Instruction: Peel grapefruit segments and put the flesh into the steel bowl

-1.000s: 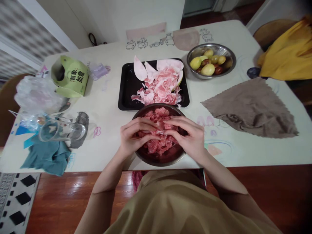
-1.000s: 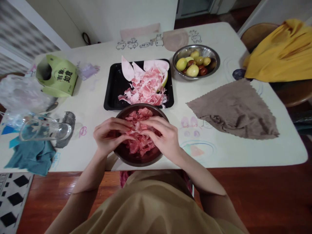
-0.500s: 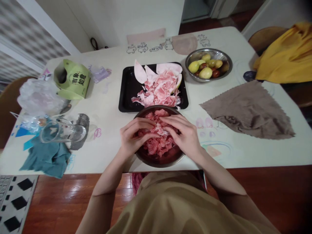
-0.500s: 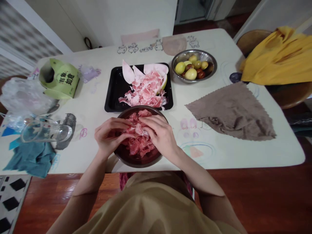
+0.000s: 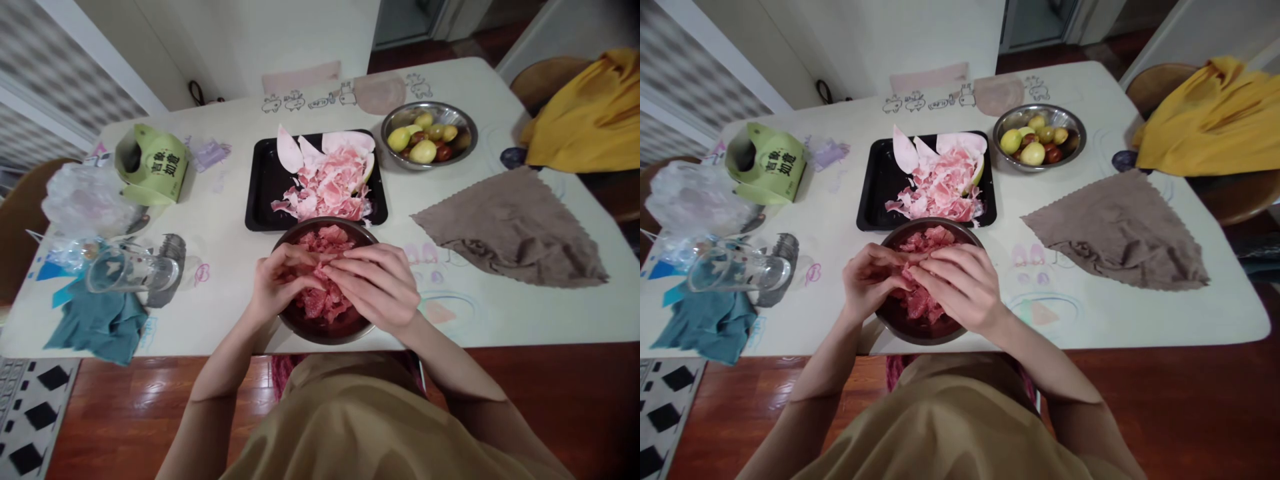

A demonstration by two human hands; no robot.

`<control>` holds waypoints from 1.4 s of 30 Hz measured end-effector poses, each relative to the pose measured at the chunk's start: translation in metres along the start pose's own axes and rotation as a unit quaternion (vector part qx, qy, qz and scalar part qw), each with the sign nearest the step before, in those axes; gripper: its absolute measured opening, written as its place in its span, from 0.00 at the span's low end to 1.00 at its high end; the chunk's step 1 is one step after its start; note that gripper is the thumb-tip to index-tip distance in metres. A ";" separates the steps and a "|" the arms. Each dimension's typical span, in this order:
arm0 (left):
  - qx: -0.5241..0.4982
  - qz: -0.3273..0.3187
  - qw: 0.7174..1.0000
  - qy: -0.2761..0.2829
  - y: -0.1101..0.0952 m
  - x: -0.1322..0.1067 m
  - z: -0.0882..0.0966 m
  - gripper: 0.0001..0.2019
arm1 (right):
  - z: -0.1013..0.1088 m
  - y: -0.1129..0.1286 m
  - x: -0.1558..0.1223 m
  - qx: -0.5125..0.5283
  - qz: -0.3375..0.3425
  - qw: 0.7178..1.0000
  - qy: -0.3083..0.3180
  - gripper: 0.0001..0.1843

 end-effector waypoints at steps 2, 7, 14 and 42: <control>-0.013 0.014 1.000 0.006 0.002 -0.001 -0.002 0.15 | 0.000 0.002 0.000 -0.033 0.004 0.999 -0.007 0.15; -0.015 0.008 1.000 0.011 -0.003 -0.001 -0.007 0.16 | 0.000 0.007 -0.003 -0.089 -0.009 0.995 -0.034 0.13; 0.034 -0.032 0.999 0.018 -0.012 -0.002 -0.010 0.14 | -0.001 -0.001 -0.008 -0.055 -0.065 0.996 0.010 0.17; 0.111 -0.088 0.985 0.095 -0.021 0.007 -0.014 0.10 | -0.014 -0.025 0.000 0.047 -0.237 0.970 0.016 0.07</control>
Point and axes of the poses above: each hand's wrist, its own x-axis towards the middle knuckle, its own z-axis out of the back of the hand, y = z × x, the point moved 8 cm from there along x, towards the middle knuckle, and after that the axes turned 15 degrees about -z, right-handed, at the moved point
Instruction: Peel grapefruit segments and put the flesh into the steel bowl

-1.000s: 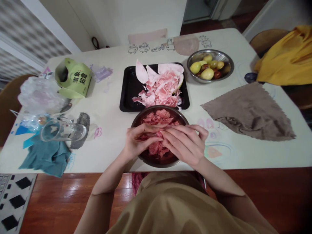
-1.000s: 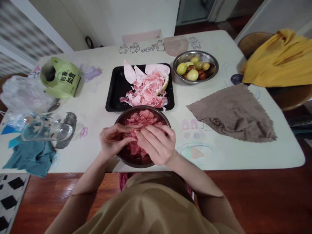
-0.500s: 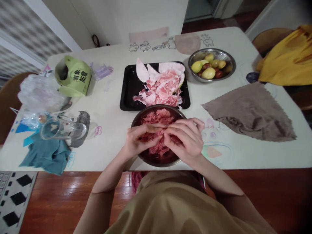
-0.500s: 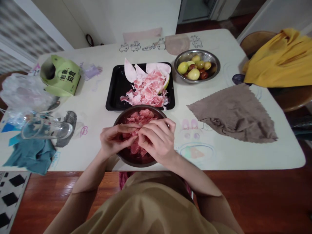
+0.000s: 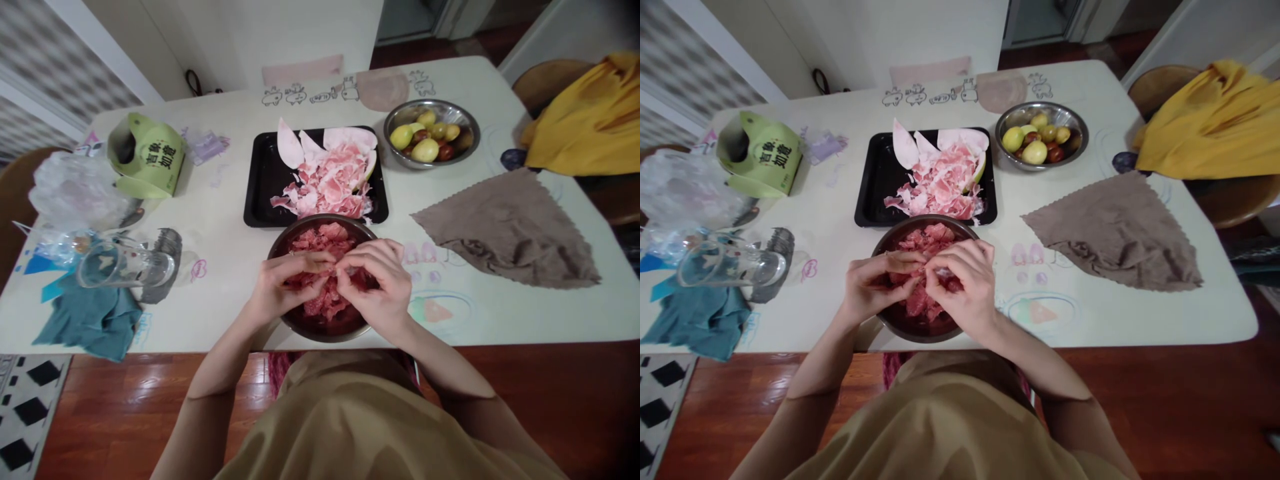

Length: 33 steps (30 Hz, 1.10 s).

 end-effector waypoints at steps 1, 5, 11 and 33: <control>-0.002 0.004 1.000 0.002 0.001 0.000 0.000 0.10 | 0.001 0.001 -0.001 -0.008 0.007 1.000 -0.011 0.07; -0.003 0.014 1.000 0.002 0.002 0.000 0.001 0.10 | 0.005 0.002 -0.002 -0.016 0.017 0.999 -0.038 0.07; -0.001 0.082 0.997 -0.014 0.011 -0.004 0.003 0.11 | 0.008 -0.002 0.000 -0.001 -0.012 0.999 -0.049 0.06; -0.004 0.001 1.000 -0.008 0.005 0.010 0.000 0.07 | 0.002 0.010 -0.007 -0.046 0.091 0.994 -0.027 0.06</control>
Point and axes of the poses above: each hand's wrist, its own x-axis towards the middle knuckle, its own z-axis out of the back of the hand, y = z × x, the point moved 8 cm from there along x, towards the middle knuckle, and after that the axes turned 15 degrees about -z, right-handed, at the moved point
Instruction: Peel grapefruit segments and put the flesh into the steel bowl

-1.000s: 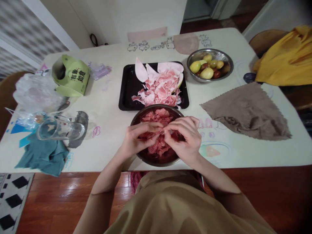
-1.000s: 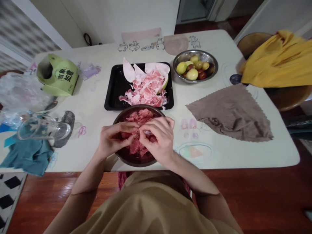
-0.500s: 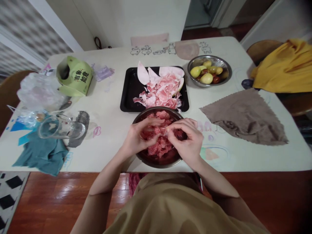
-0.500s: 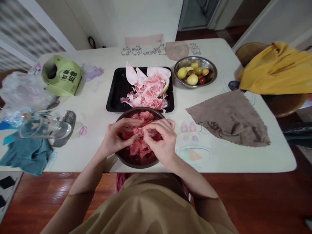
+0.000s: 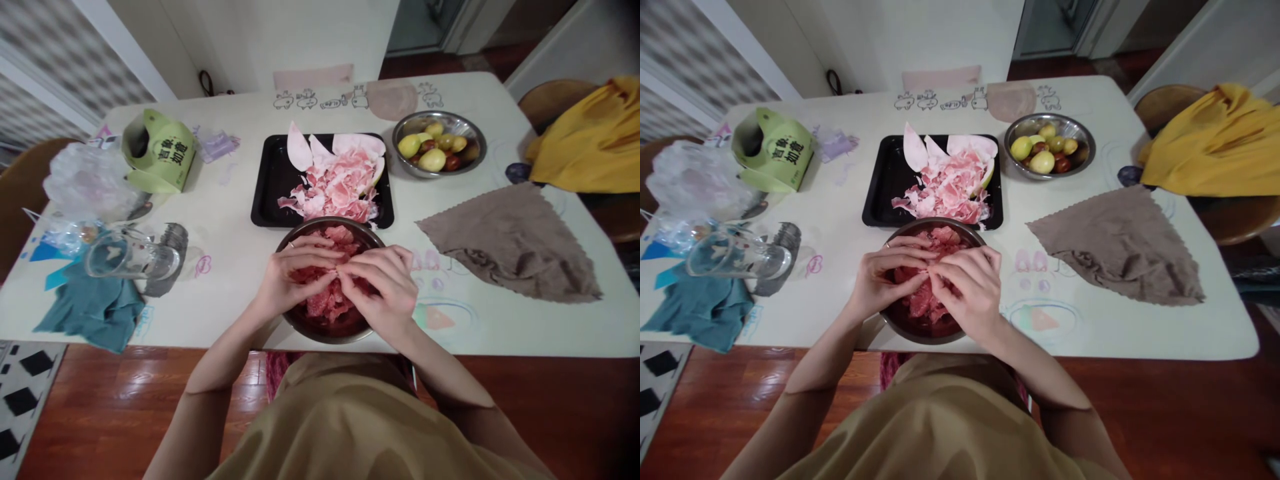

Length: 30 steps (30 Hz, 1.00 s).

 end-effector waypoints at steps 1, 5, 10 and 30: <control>0.008 -0.005 1.000 -0.002 -0.001 0.000 0.000 0.07 | 0.000 0.004 -0.002 -0.032 0.038 0.999 -0.006 0.06; 0.049 -0.050 0.998 -0.001 -0.010 -0.003 -0.001 0.08 | 0.001 0.016 -0.013 -0.137 0.155 0.977 -0.057 0.02; 0.075 -0.103 0.992 0.024 -0.019 -0.006 -0.005 0.11 | 0.004 0.021 -0.017 -0.160 0.191 0.964 -0.097 0.07; 0.169 -0.091 0.981 0.018 -0.016 -0.007 0.005 0.11 | 0.018 -0.007 0.002 -0.119 0.035 0.987 -0.101 0.08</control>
Point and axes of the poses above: each hand's wrist, its own x-axis towards the middle knuckle, its own z-axis out of the back of the hand, y = z × x, the point moved 8 cm from there along x, towards the middle knuckle, and after that the axes turned 15 degrees about -z, right-handed, at the moved point
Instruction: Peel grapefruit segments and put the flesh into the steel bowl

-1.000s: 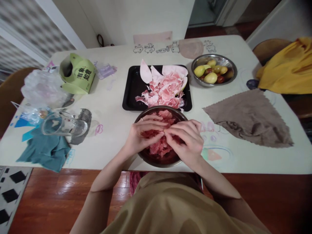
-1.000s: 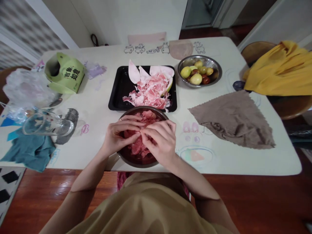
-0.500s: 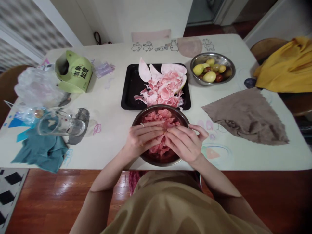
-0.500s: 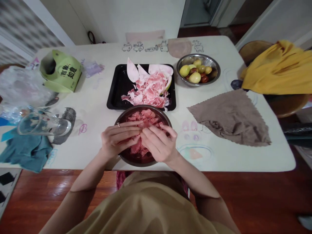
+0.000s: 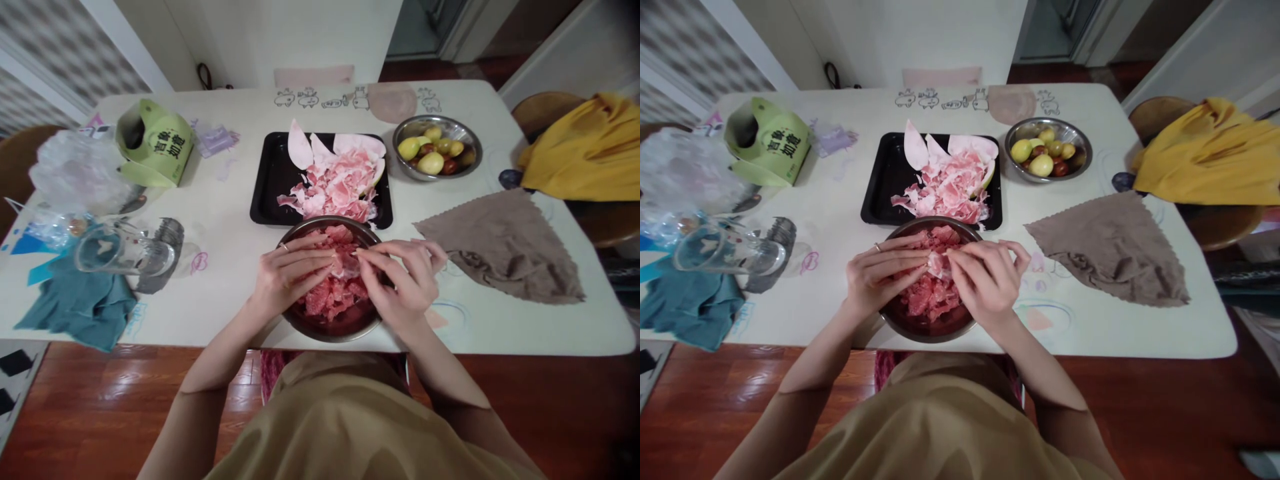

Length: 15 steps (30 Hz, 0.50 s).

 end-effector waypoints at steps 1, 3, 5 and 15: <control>0.001 0.006 1.000 0.002 0.002 0.001 0.000 0.11 | 0.000 -0.004 0.003 0.005 -0.011 1.000 0.000 0.07; 0.006 0.022 1.000 0.008 0.007 0.001 -0.001 0.09 | -0.001 -0.013 0.009 0.009 -0.030 0.999 0.009 0.06; 0.016 0.040 0.999 0.019 0.013 0.000 -0.001 0.08 | -0.003 -0.022 0.018 0.001 -0.038 0.999 0.027 0.06; 0.008 0.065 0.997 0.046 0.023 -0.003 0.002 0.19 | -0.052 -0.057 0.072 -0.020 0.009 0.991 0.130 0.14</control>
Point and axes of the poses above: each hand's wrist, its own x-axis towards the middle knuckle, its own z-axis out of the back of the hand, y = z × x, the point moved 8 cm from there along x, towards the middle knuckle, and after that the axes turned 15 degrees about -z, right-handed, at the moved point
